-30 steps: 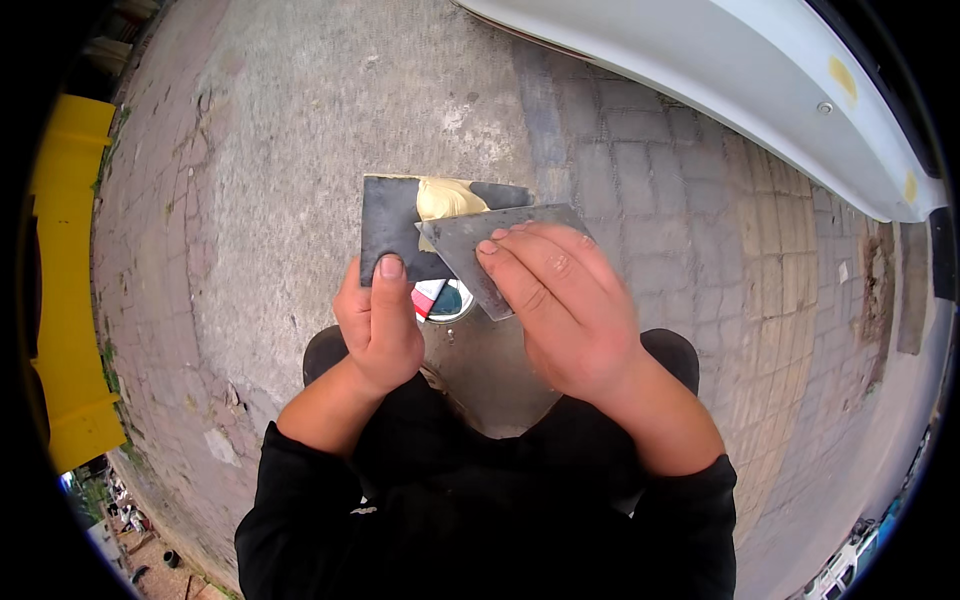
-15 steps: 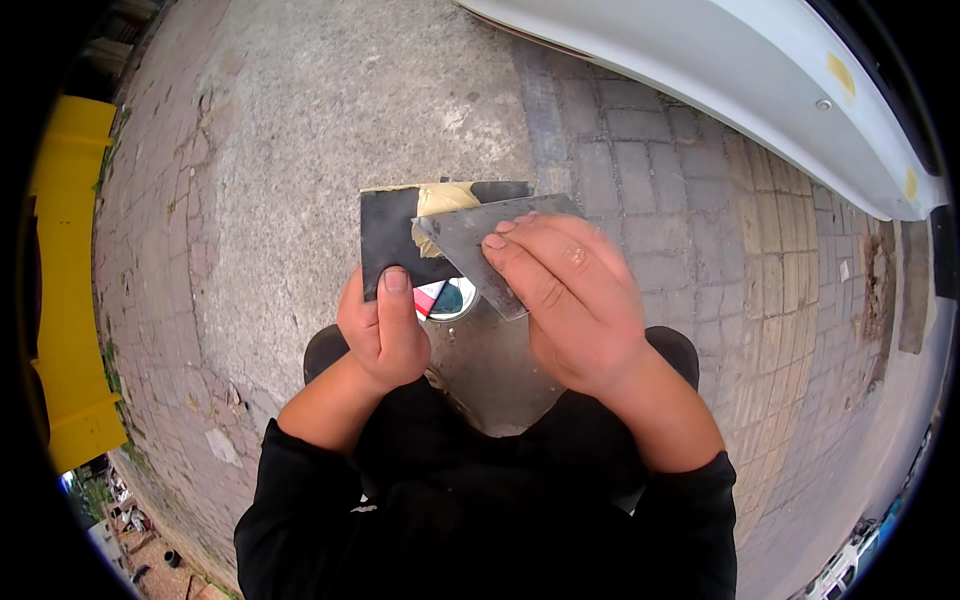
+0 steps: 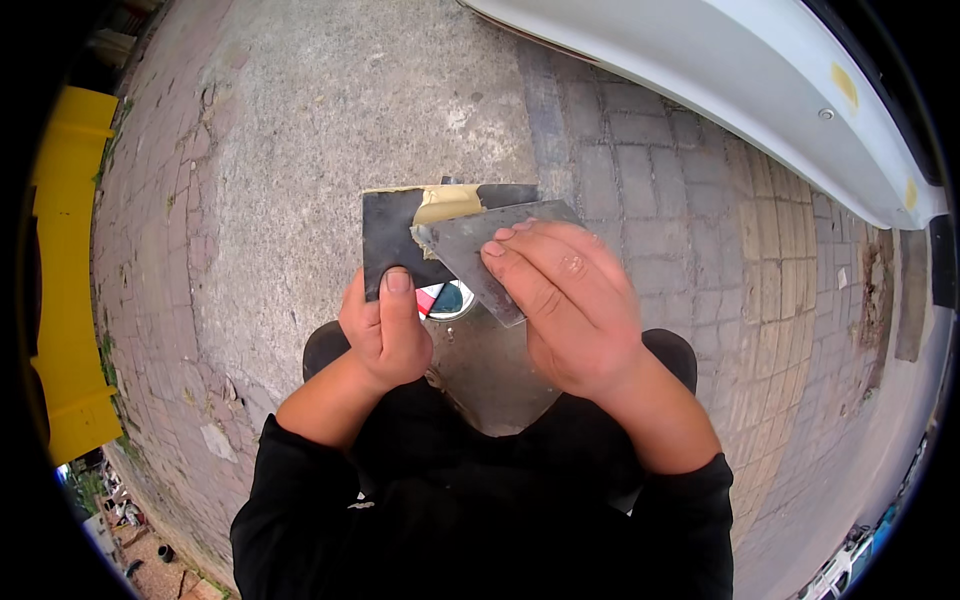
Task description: The person mixes a yellow body filler with a hardener on a metal sheet using a scraper. They then apply the mixed filler to a damaged area on the rear bumper of a white car, smoothing it over the surface.
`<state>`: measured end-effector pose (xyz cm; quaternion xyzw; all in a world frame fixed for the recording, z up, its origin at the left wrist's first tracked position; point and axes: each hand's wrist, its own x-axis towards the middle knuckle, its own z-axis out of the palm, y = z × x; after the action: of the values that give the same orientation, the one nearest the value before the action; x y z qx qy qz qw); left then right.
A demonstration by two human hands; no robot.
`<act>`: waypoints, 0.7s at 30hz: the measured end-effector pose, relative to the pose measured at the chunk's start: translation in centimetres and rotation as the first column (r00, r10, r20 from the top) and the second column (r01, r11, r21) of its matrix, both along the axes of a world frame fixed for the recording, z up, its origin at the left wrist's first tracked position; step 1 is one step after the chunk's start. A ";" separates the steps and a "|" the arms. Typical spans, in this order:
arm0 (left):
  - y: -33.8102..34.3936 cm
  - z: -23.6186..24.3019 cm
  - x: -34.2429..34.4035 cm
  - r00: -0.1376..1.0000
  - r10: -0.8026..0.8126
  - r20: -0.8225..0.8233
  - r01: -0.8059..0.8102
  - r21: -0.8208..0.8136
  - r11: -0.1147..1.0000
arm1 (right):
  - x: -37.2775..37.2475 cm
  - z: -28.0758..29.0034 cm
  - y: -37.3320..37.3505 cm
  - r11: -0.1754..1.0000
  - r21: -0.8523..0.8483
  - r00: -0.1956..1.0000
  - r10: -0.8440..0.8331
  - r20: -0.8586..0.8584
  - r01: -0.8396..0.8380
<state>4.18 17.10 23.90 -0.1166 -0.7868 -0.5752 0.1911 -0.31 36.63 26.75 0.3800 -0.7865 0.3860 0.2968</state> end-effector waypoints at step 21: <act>0.1 -0.6 0.6 0.999 0.036 -0.005 -0.036 0.026 0.999 | 0.4 0.1 -0.1 0.997 0.025 0.994 0.077 0.077 -0.079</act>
<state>4.73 17.16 23.28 -0.1018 -0.7806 -0.5816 0.2050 0.08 36.55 26.84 0.3996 -0.7871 0.4004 0.2459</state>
